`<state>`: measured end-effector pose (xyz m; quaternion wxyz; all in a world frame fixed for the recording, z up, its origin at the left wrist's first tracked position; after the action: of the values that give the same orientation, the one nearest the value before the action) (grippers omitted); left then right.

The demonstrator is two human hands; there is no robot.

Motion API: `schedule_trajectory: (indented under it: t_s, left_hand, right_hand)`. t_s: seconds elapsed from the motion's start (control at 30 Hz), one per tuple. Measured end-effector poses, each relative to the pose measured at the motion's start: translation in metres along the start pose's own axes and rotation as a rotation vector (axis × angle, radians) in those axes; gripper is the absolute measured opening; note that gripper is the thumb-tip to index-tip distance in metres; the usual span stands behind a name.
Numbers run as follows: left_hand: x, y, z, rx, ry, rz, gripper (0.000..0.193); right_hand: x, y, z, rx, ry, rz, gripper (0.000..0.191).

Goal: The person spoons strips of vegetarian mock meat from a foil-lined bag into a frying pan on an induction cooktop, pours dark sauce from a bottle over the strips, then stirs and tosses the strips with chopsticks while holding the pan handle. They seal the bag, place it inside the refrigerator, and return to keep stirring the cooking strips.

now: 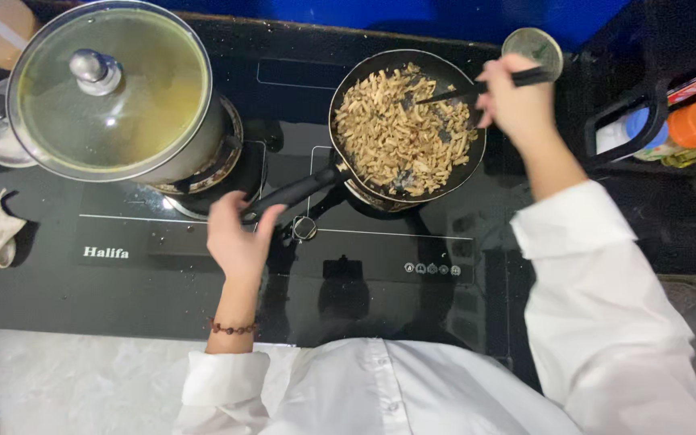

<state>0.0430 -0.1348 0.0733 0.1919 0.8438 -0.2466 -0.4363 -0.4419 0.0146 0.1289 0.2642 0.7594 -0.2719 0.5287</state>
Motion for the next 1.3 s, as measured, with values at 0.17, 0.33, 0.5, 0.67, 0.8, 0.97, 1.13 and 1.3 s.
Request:
schedule_trajectory:
  t_s: [0.17, 0.33, 0.5, 0.67, 0.8, 0.97, 1.13, 1.3]
  left_hand:
    - [0.037, -0.066, 0.013, -0.038, -0.143, -0.139, 0.002]
    - [-0.003, -0.089, 0.007, 0.031, -0.296, -0.215, 0.006]
    - [-0.078, -0.045, -0.021, 0.065, 0.086, 0.382, 0.031]
    - [-0.083, -0.016, 0.001, 0.378, 0.475, 0.4, 0.059]
    - [-0.071, -0.01, 0.01, 0.432, 0.491, 0.362, 0.055]
    - [-0.063, -0.001, 0.02, 0.461, 0.459, 0.367, 0.065]
    - [-0.055, -0.002, 0.044, 0.741, 0.568, 0.256, 0.048]
    - [-0.054, -0.009, 0.046, 0.783, 0.515, 0.212, 0.041]
  right_hand:
    - [0.008, -0.051, -0.03, -0.002, 0.121, -0.043, 0.025]
    - [0.0, -0.083, -0.049, -0.089, 0.076, -0.023, 0.025]
    - [-0.002, -0.123, -0.028, -0.1, -0.062, 0.02, 0.025]
    - [0.026, -0.162, -0.036, 0.021, -0.269, 0.102, 0.022]
    - [0.039, -0.165, -0.041, 0.016, -0.349, 0.209, 0.025]
    - [0.019, -0.14, 0.024, 0.017, -0.042, 0.173, 0.018]
    - [0.041, -0.104, 0.043, -0.062, -0.27, -0.251, 0.018]
    - [0.035, -0.095, 0.091, 0.101, -0.068, 0.042, 0.015]
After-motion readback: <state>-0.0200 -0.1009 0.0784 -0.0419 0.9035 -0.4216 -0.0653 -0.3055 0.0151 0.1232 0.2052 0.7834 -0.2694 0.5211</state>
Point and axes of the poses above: each hand's wrist, its own y-axis towards the middle knuckle, its own z-axis out of the palm, x = y × z, the point moved 5 cm from there along y, towards the middle knuckle
